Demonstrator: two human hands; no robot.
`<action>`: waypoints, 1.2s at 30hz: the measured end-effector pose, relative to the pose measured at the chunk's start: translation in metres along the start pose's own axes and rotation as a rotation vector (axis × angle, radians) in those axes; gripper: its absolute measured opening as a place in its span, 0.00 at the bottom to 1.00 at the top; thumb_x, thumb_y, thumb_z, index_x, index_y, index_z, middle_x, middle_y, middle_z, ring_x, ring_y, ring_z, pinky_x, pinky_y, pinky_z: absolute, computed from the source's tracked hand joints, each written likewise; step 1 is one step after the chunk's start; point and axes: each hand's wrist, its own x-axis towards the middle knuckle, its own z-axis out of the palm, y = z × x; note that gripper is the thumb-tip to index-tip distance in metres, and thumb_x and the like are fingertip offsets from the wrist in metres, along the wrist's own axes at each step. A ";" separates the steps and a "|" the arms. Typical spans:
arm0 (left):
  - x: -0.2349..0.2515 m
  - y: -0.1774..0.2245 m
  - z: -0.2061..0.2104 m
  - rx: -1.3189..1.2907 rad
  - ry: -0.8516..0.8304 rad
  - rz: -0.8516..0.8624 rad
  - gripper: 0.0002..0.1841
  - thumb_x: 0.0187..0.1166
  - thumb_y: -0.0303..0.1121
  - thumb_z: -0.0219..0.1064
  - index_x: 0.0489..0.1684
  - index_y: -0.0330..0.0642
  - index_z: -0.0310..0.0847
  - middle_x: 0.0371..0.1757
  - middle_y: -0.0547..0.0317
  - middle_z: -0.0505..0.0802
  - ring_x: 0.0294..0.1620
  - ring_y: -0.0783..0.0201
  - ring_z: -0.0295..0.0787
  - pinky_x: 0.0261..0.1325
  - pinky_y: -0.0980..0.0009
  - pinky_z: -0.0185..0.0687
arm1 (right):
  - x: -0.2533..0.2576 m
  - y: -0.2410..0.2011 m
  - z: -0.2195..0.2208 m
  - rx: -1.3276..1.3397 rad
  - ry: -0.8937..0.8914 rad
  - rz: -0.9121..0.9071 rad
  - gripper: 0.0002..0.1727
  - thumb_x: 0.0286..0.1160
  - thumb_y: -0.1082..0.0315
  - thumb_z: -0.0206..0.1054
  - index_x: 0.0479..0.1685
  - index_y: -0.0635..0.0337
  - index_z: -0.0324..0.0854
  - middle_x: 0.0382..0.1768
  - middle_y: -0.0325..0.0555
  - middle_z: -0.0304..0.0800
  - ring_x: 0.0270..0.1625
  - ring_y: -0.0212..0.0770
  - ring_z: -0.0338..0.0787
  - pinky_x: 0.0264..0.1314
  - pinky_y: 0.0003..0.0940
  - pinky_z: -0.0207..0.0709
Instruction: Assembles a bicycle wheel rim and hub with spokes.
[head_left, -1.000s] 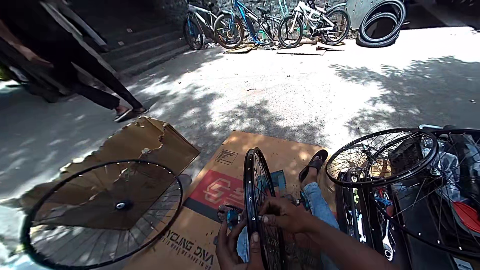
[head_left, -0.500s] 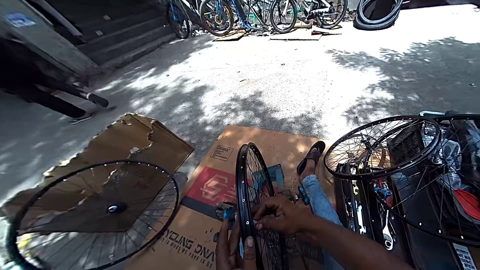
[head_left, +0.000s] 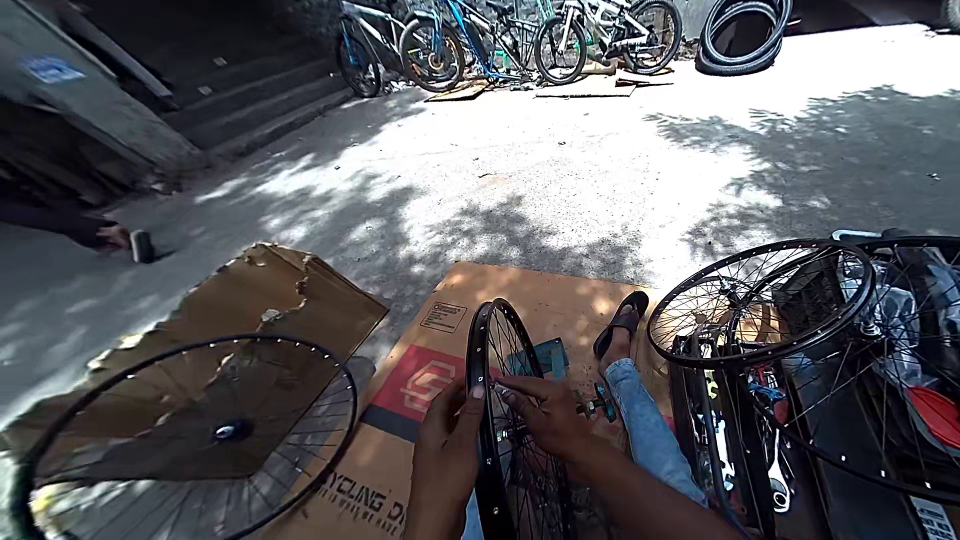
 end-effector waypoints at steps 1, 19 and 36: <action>0.006 0.002 0.001 -0.004 -0.023 -0.016 0.19 0.89 0.41 0.59 0.66 0.36 0.81 0.52 0.50 0.92 0.46 0.61 0.91 0.49 0.63 0.87 | 0.003 0.000 0.000 0.031 -0.023 0.011 0.20 0.89 0.61 0.60 0.64 0.66 0.88 0.59 0.50 0.93 0.60 0.34 0.92 0.70 0.37 0.83; -0.086 -0.045 0.026 -0.063 0.187 0.374 0.17 0.87 0.34 0.60 0.64 0.30 0.81 0.58 0.57 0.90 0.57 0.73 0.88 0.62 0.77 0.84 | -0.019 -0.043 -0.022 0.600 -0.381 0.186 0.20 0.71 0.82 0.66 0.64 0.74 0.80 0.50 0.48 0.92 0.47 0.31 0.91 0.56 0.32 0.86; -0.087 -0.044 0.029 -0.081 0.245 0.385 0.36 0.80 0.31 0.68 0.86 0.28 0.55 0.60 0.57 0.91 0.57 0.70 0.91 0.61 0.73 0.89 | 0.026 -0.040 -0.052 0.511 -0.796 0.138 0.03 0.74 0.80 0.67 0.37 0.72 0.79 0.35 0.45 0.88 0.37 0.28 0.87 0.41 0.24 0.82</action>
